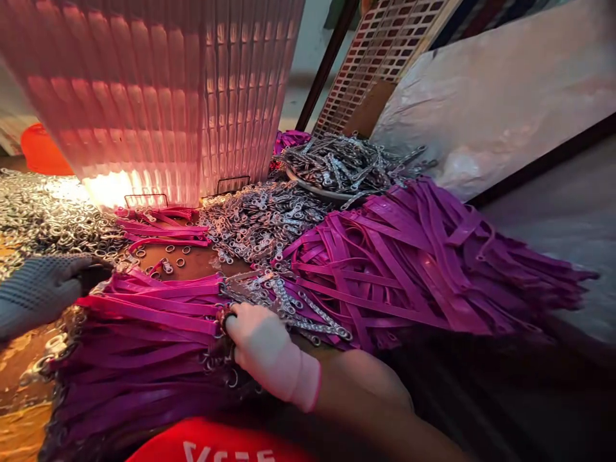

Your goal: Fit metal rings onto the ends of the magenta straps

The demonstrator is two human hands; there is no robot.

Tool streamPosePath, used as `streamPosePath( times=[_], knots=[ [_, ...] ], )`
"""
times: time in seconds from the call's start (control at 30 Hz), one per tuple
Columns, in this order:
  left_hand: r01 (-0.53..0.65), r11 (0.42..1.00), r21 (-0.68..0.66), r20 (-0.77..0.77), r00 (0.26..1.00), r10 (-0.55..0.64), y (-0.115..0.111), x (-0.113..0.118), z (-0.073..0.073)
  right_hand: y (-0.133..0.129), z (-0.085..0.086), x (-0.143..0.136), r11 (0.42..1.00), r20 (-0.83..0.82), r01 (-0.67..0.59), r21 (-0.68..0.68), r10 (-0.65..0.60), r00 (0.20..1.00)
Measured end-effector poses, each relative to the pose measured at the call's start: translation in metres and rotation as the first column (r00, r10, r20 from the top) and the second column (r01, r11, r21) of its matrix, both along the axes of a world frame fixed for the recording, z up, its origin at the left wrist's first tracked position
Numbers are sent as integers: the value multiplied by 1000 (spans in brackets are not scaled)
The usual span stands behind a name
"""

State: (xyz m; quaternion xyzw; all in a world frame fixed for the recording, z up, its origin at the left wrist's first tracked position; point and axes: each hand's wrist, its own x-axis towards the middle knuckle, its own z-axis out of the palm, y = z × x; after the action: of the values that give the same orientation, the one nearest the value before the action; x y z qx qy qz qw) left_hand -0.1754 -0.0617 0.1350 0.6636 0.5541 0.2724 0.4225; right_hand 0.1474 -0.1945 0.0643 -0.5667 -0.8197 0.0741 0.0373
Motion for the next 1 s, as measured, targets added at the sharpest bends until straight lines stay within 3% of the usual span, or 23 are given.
streamPosePath(
  times=[0.1,0.2,0.27,0.33,0.4,0.5,0.6,0.73,0.9,1.0],
  knots=[
    [-41,995,-94,-54,998,36,-23,38,-21,13,-4,38,986,-64,165,-16,-166,984],
    [95,921,-377,332,942,39,-40,78,-45,44,-18,81,885,93,443,-143,-434,896],
    [245,800,-547,550,826,124,-44,98,-60,64,-33,98,843,158,511,-168,-489,858],
    [345,670,-658,628,743,234,-44,113,-72,75,-50,102,833,177,531,-157,-506,844],
    [402,578,-711,651,687,323,-42,121,-82,77,-64,96,827,183,545,-136,-520,834],
    [477,522,-707,696,599,395,-42,123,-89,72,-76,85,810,182,571,-130,-547,817],
    [490,529,-693,714,570,407,-46,121,-89,66,-82,85,779,157,608,-153,-588,794],
    [559,515,-650,759,500,417,-52,118,-87,64,-77,104,740,79,652,-166,-649,757],
    [680,477,-557,828,409,384,-56,117,-86,66,-51,134,704,-21,703,-101,-708,706],
    [719,433,-544,834,409,370,-54,119,-87,65,-28,120,727,-296,685,-43,-664,686]
  ],
)
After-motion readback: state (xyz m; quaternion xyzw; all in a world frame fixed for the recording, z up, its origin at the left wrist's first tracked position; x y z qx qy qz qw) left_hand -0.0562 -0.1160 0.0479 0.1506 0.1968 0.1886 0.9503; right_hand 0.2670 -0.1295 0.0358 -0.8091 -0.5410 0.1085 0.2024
